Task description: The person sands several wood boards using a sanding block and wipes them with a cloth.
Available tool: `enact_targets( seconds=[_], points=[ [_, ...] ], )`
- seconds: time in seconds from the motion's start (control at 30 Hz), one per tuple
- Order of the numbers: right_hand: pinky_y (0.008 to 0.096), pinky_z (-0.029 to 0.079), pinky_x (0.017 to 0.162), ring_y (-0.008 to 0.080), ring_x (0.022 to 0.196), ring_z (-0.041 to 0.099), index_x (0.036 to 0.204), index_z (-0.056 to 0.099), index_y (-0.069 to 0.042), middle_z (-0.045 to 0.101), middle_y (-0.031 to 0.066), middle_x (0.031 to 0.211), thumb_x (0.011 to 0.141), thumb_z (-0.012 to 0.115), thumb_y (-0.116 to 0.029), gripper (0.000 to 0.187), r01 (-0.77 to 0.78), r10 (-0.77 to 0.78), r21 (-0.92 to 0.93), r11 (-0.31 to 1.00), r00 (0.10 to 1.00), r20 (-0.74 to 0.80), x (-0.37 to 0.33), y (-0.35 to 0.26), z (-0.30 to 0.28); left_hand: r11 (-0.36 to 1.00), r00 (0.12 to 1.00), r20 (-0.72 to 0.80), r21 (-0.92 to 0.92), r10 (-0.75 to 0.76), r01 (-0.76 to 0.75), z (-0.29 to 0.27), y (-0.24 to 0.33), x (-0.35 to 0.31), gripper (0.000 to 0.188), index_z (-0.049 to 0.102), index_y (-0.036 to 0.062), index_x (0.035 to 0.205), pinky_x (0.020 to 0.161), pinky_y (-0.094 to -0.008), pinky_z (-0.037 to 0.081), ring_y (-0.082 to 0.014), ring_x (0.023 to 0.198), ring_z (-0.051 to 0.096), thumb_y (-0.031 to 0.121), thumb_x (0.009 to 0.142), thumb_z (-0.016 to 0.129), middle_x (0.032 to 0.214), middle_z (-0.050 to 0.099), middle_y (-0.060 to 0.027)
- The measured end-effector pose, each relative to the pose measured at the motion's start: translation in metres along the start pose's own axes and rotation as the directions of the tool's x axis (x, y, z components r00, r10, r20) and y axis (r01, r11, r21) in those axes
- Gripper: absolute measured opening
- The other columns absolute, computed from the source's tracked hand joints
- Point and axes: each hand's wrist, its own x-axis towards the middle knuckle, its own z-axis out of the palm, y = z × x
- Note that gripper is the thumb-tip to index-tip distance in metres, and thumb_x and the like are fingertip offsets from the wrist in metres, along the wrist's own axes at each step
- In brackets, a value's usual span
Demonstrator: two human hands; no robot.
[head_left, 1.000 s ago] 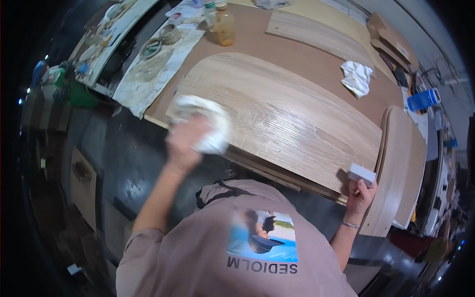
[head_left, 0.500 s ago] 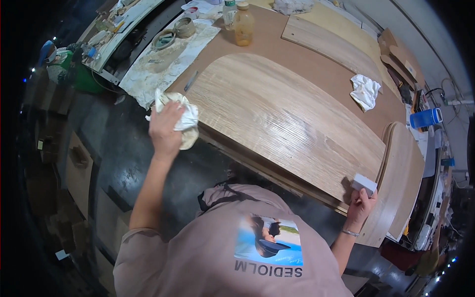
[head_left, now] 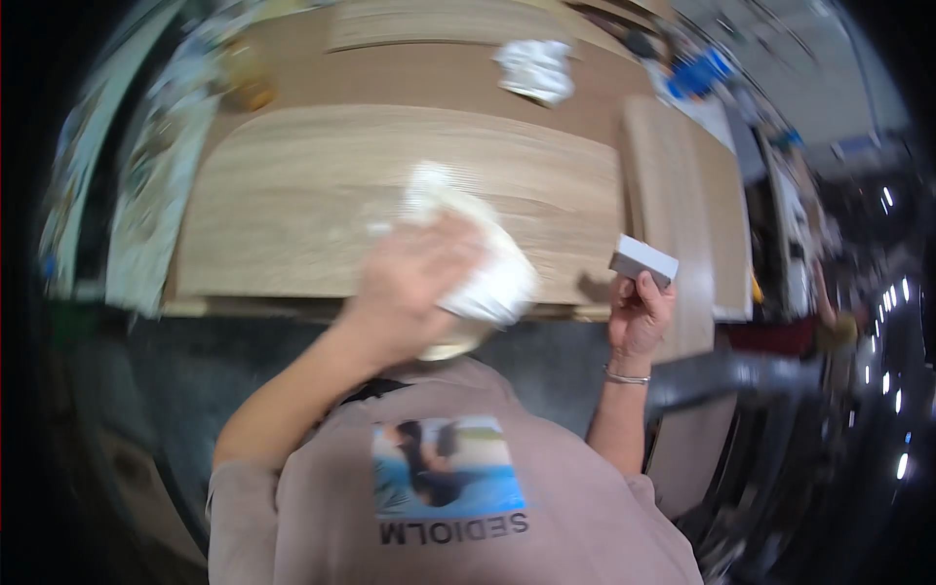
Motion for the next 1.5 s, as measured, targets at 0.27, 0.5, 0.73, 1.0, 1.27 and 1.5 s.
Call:
enact_targets(
  seconds=[0.27,0.5,0.73,1.0,1.27,1.5],
  points=[
    [0.0271,0.036,0.050,0.0152,0.056,0.049,0.108,0.060,0.000,0.057,0.0072,0.067,0.092,0.066,-0.012,0.020,0.203,-0.219,-0.086,0.975,0.931,-0.291,-0.070,-0.076,-0.078,0.933,0.892,0.345,0.101,0.293,-0.345,0.129,0.063,0.047,0.049,0.052,0.0022,0.136,0.115,-0.0595,0.029,-0.0420,0.140,0.041,0.011,0.088,0.056,0.145,0.048,-0.0233],
    [0.0273,0.034,0.049,0.0148,0.055,0.047,0.106,0.058,-0.001,0.055,0.0075,0.067,0.095,0.062,-0.013,0.016,0.235,-0.246,-0.077,0.969,0.900,-0.360,-0.078,-0.083,-0.106,0.709,0.543,0.458,-0.493,0.704,-0.504,0.184,0.117,0.033,0.016,0.069,0.0124,0.093,0.076,-0.0360,0.052,-0.0216,0.085,0.065,0.016,0.081,0.060,0.082,0.062,-0.0051],
    [0.0258,0.039,0.049,0.0137,0.059,0.055,0.107,0.061,0.002,0.061,0.0079,0.074,0.090,0.065,-0.004,0.019,0.197,-0.183,0.010,0.980,0.930,-0.319,-0.052,-0.070,-0.091,0.798,0.750,0.275,-0.249,0.601,-0.549,0.122,0.101,0.071,0.028,0.067,0.0145,0.107,0.104,-0.0496,0.044,-0.0260,0.113,0.061,0.013,0.079,0.062,0.116,0.063,-0.0080],
    [0.0238,0.042,0.055,0.0114,0.062,0.055,0.109,0.064,0.000,0.065,0.0052,0.086,0.088,0.071,-0.006,0.024,0.187,-0.190,-0.038,0.982,0.944,-0.271,-0.010,-0.062,-0.054,0.995,0.967,0.248,0.069,0.048,-0.067,-0.027,-0.017,-0.054,0.020,0.073,0.0077,0.087,0.094,-0.0465,0.048,-0.0313,0.111,0.066,0.013,0.068,0.068,0.112,0.071,-0.0095],
    [0.0213,0.038,0.052,0.0068,0.060,0.053,0.104,0.066,0.001,0.064,0.0011,0.079,0.084,0.073,-0.003,0.021,0.061,-0.138,-0.276,0.959,0.954,-0.267,-0.021,-0.038,-0.058,0.955,0.954,-0.087,0.047,-0.287,0.292,-0.072,-0.032,-0.074,0.025,0.071,-0.0020,0.096,0.095,-0.0394,0.049,-0.0345,0.105,0.065,0.000,0.072,0.065,0.113,0.070,-0.0180],
    [0.0252,0.052,0.084,0.0108,0.094,0.064,0.108,0.066,0.006,0.068,0.0045,0.099,0.080,0.070,0.008,0.029,0.025,-0.150,-0.458,0.889,0.960,-0.237,-0.047,-0.022,-0.058,0.982,0.982,0.040,0.029,-0.185,0.184,-0.017,-0.043,-0.024,0.022,0.070,0.0016,0.094,0.092,-0.0399,0.047,-0.0343,0.104,0.063,0.001,0.073,0.066,0.110,0.069,-0.0137]
  ],
)
